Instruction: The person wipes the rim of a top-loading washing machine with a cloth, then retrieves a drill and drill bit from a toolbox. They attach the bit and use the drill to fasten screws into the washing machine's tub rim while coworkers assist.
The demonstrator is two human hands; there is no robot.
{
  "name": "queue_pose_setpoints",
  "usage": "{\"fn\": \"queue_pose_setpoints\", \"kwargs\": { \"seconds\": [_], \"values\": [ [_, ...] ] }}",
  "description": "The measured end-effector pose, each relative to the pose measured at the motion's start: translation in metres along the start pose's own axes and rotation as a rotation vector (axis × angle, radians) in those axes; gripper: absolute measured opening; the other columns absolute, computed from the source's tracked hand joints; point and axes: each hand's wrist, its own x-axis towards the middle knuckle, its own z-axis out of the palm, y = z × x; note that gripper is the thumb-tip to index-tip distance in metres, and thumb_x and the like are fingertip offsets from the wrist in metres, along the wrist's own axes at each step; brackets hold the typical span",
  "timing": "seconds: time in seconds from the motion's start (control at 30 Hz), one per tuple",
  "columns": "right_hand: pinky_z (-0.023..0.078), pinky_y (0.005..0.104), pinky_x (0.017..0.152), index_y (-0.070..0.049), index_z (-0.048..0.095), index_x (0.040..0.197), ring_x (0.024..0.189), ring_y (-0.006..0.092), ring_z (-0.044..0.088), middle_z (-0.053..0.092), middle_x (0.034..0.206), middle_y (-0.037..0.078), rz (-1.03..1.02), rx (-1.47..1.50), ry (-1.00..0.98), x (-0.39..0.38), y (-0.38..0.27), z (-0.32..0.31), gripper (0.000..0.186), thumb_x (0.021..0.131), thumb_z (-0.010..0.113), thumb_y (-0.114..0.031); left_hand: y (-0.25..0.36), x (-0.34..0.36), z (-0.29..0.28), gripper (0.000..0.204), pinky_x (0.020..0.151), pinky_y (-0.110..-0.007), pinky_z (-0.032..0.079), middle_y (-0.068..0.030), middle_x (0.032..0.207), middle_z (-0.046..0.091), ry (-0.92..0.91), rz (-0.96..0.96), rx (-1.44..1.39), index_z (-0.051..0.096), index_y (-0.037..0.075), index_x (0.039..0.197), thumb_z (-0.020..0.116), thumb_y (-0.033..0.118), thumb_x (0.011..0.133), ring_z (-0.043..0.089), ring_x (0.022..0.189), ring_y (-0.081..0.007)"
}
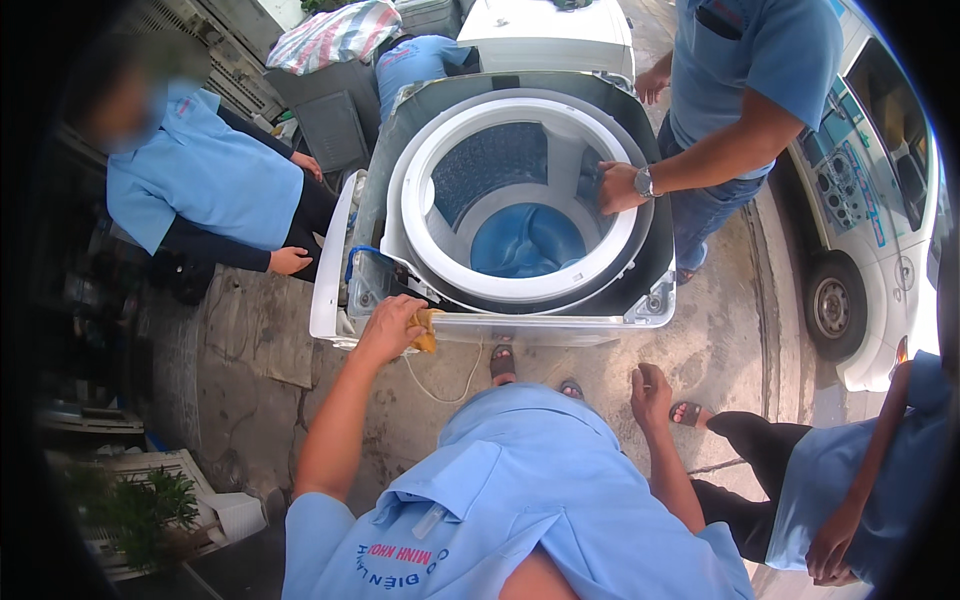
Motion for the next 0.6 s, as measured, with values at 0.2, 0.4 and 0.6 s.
{"fn": "queue_pose_setpoints", "kwargs": {
  "seconds": [0.2,0.4,0.6],
  "values": [
    [0.056,0.0398,0.079,0.002,0.068,0.109,0.091,0.0318,0.072,0.072,0.098,0.024,0.173,-0.259,-0.306,-0.006,0.104,0.002,0.035,0.091,0.064,-0.028,0.030,-0.041,0.021,0.077,0.112,-0.049,0.035,-0.0215,0.147,0.037,0.360,-0.081,0.057,0.046,0.013,0.145,0.081,0.015,0.076,0.040,0.135,-0.0399],
    [0.055,0.0409,0.061,0.003,0.066,0.099,0.071,0.0273,0.070,0.071,0.086,0.018,0.783,-0.063,-0.515,-0.059,0.294,0.002,0.033,0.091,0.064,-0.029,0.030,-0.100,0.092,0.064,0.109,-0.047,0.038,-0.0221,0.141,0.041,0.644,-0.322,-0.171,0.049,0.011,0.141,0.075,0.014,0.083,0.042,0.132,-0.0404],
    [0.048,0.0381,0.047,-0.001,0.064,0.101,0.058,0.0217,0.063,0.065,0.075,0.012,0.960,0.005,-0.492,-0.080,0.276,-0.027,0.028,0.094,0.061,-0.027,0.017,-0.193,0.203,0.057,0.104,-0.045,0.043,-0.0204,0.136,0.047,0.305,-0.618,-0.188,0.055,0.011,0.135,0.075,0.020,0.083,0.048,0.127,-0.0388]
  ]
}}
